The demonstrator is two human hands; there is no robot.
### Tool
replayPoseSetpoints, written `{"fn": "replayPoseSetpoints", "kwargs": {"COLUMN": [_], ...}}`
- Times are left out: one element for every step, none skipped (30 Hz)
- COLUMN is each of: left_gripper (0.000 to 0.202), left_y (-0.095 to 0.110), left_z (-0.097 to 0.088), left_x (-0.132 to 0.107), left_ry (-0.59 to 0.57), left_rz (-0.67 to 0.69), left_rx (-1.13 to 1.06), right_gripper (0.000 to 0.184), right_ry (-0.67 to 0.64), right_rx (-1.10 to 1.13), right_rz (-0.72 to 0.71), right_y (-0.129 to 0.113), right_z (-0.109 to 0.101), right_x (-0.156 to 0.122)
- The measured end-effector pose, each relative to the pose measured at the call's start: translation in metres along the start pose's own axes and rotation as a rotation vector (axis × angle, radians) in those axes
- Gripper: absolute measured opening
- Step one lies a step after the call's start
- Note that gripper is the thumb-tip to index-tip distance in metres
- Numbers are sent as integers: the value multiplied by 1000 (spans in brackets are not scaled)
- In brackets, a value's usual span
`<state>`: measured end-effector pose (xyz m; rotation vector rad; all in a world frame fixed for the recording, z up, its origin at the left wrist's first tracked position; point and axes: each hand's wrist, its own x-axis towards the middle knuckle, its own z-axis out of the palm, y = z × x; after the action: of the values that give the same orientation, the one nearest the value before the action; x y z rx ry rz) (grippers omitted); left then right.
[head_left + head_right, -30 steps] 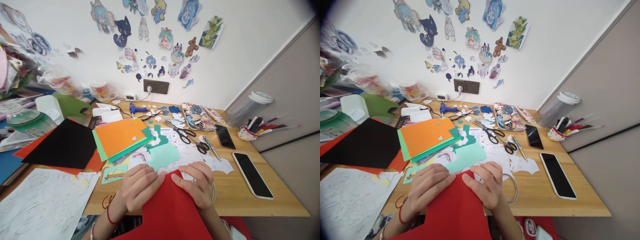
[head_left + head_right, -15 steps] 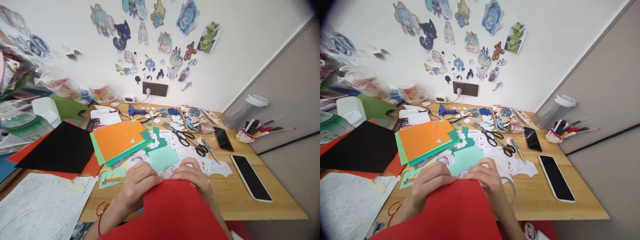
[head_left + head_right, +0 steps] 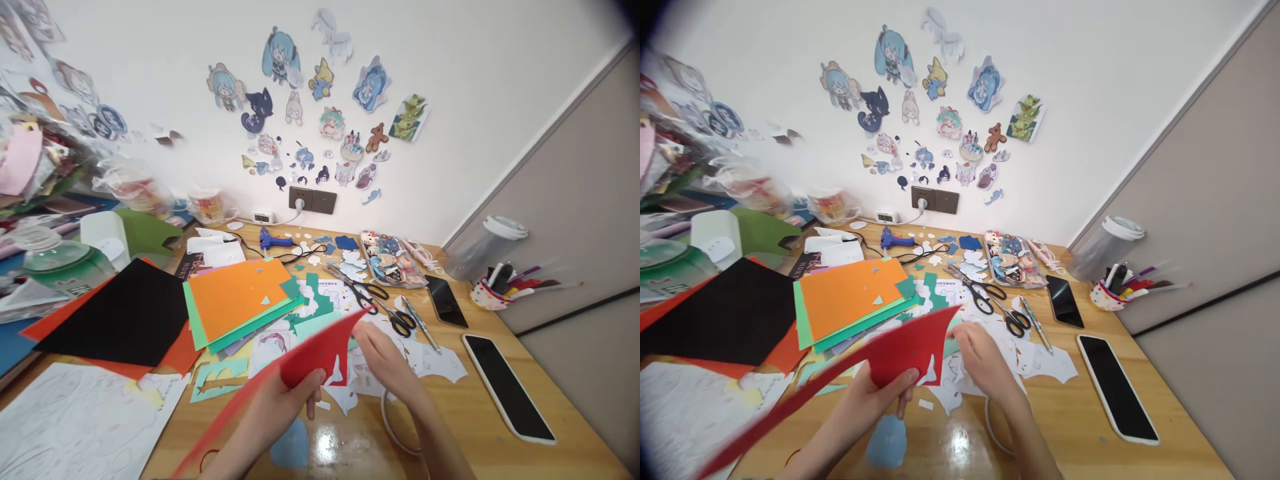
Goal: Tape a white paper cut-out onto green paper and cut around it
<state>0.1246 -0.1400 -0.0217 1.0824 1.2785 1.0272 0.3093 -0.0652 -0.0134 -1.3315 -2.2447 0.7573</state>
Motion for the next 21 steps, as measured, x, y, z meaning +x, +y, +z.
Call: {"fn": "replayPoseSetpoints", "kwargs": {"left_gripper": [37,38,39,39,38,38,38,38,38,38,38,37,37,37,37,37,37,36,36,37,38], "left_y": [1,3,6,10,15,20,26,33,39,46,53,61,68,75,82,89,96,103,109,114,119], "left_z": [0,-1,-3,-5,-7,-10,-13,-15,-18,-20,-22,-23,-25,-25,-26,-26,-25,-25,-24,-23,-22], "left_x": [0,1,1,2,2,3,4,5,6,8,10,12,14,17,20,23,25,27,29,31,32], "left_ry": [-22,-42,-56,-66,-70,-67,-58,-44,-28,-9,7,20,31,38,44,50,56,64,73,86,101], "left_rz": [-11,-20,-27,-32,-35,-33,-26,-14,3,23,45,69,94,121,151,182,216,250,284,315,342], "left_rx": [-16,-31,-44,-54,-59,-61,-59,-55,-49,-41,-33,-26,-21,-20,-21,-26,-33,-42,-53,-66,-79], "right_gripper": [31,28,27,28,31,33,34,33,33,32,31,30,29,29,28,28,28,28,28,27,26], "right_ry": [16,43,57,60,48,21,-17,-57,-99,-142,-183,-221,-256,-285,-307,-322,-331,-338,-344,-349,-354], "right_rx": [-69,-146,-223,-291,-351,-401,-441,-478,-511,-541,-568,-592,-613,-632,-651,-671,-691,-709,-723,-731,-733], "right_rz": [42,96,145,184,215,236,245,253,259,266,273,281,291,304,320,340,364,390,416,437,453], "right_y": [13,26,40,53,64,73,81,86,90,92,93,93,93,93,93,92,93,93,93,94,95], "right_z": [-2,-3,-4,-4,-5,-6,-8,-10,-12,-14,-17,-20,-22,-25,-27,-29,-30,-31,-32,-33,-33], "right_x": [11,23,35,46,57,67,75,83,90,97,102,107,111,115,118,121,123,125,126,127,128]}}
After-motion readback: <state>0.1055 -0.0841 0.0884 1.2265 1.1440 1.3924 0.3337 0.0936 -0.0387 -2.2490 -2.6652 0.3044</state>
